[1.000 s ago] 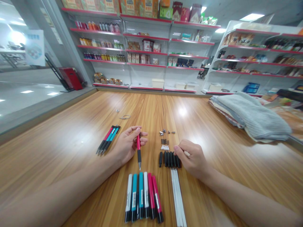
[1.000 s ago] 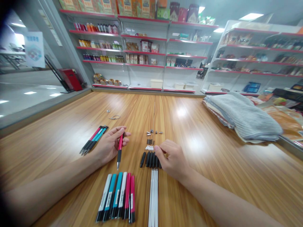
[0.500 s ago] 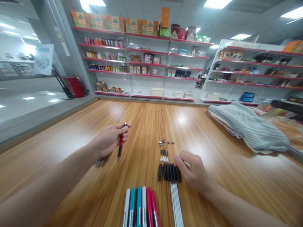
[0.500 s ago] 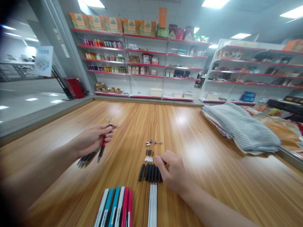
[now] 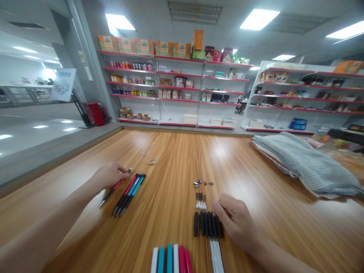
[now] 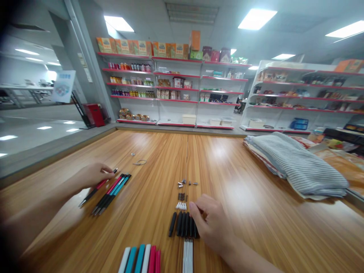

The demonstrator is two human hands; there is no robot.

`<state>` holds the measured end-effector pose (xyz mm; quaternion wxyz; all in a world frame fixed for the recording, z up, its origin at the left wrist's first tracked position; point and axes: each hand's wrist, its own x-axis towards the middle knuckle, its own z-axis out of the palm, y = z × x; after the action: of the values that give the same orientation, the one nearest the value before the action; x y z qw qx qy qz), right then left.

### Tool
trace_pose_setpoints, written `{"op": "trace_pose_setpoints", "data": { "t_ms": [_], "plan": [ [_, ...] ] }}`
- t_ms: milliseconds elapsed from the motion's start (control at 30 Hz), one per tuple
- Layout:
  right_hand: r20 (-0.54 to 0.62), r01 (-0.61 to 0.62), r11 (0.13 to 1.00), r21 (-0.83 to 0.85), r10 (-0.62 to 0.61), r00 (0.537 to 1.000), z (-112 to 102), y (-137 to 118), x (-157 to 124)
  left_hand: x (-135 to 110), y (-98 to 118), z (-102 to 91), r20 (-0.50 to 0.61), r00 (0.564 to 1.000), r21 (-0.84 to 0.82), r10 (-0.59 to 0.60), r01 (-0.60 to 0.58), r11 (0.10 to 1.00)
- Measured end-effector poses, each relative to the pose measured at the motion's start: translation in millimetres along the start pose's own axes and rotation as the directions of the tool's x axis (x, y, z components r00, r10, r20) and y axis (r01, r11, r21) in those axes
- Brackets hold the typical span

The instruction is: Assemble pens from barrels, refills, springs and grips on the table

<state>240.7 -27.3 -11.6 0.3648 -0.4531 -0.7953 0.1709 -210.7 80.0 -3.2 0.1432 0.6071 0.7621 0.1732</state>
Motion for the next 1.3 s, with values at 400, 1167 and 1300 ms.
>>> {"op": "trace_pose_setpoints", "data": {
  "t_ms": [400, 1167, 1300],
  "plan": [
    [0.041, 0.009, 1.0, -0.011, -0.009, 0.999, 0, 0, -1, -16, 19, -3.4, 0.169, 0.984, 0.082, -0.061, 0.048, 0.995],
    [0.055, 0.011, 1.0, -0.005, -0.011, 0.998, -2, -3, 0, -25, 30, -2.0, 0.28, 0.96, 0.058, 0.023, -0.041, 0.997],
    [0.057, 0.01, 1.0, -0.007, -0.009, 0.998, -1, -3, -1, -27, 34, -3.5, 0.305, 0.952, 0.028, -0.008, -0.001, 1.0]
  ]
}}
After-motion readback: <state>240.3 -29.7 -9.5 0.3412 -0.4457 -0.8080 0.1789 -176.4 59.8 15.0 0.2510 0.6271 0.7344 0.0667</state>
